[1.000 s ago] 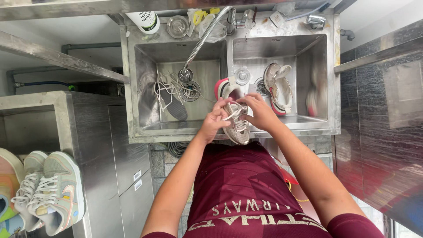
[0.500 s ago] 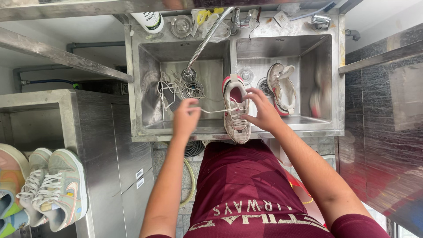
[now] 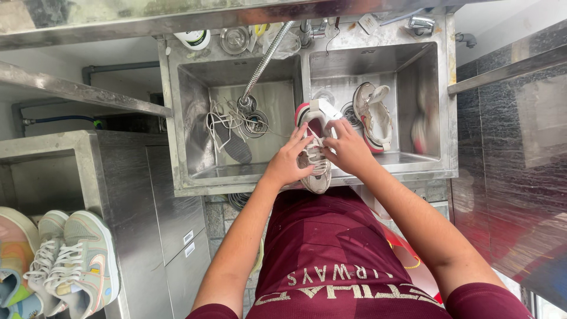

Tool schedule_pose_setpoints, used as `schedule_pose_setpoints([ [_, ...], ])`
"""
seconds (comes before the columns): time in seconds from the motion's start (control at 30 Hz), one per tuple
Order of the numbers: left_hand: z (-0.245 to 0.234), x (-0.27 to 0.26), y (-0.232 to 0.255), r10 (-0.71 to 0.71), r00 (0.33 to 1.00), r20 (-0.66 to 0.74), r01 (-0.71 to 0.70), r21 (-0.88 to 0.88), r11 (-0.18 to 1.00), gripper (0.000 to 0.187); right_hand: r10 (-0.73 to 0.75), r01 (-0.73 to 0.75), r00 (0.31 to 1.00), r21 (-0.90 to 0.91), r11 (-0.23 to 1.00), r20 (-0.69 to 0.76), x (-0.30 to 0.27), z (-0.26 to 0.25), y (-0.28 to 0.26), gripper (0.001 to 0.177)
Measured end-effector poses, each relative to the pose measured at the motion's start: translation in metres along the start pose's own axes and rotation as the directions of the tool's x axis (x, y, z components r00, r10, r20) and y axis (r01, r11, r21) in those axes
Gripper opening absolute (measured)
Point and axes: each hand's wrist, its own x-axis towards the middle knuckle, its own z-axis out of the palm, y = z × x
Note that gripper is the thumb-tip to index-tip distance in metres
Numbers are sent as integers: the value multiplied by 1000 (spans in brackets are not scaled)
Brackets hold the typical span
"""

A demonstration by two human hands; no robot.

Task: The person cleans a pair of beige and pink sneakers and a pair of black and white sneakers over a stainless steel sink. They remove the laces from the first pair, scrub the shoes with a brush, rinse them, and then repeat the process for the second pair, including removing and re-lacing the laces.

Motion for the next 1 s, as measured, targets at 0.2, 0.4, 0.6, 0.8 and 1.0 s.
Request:
schedule_pose_setpoints([
  [0.2, 5, -3, 13, -112, 989, -99, 126, 158, 979, 66, 148, -259, 966, 727, 636, 214, -9, 9, 31, 15],
  [0.4, 3, 0, 33, -54, 983, -174, 127, 440, 889, 55, 400, -273, 855, 943, -192, 329, -44, 39, 56, 7],
  [0.6, 16, 5, 37, -72, 984, -166, 140, 443, 885, 46, 317, -69, 928, 924, -377, 199, -74, 54, 90, 30],
  [0.8, 23, 9, 38, -146, 982, -120, 184, 419, 889, 51, 469, -751, 589, 660, 18, 658, -55, 0, 77, 24],
  [1.0, 28, 14, 40, -168, 979, -118, 200, 373, 906, 48, 322, 34, 945, 960, -276, 59, -44, -14, 76, 9],
])
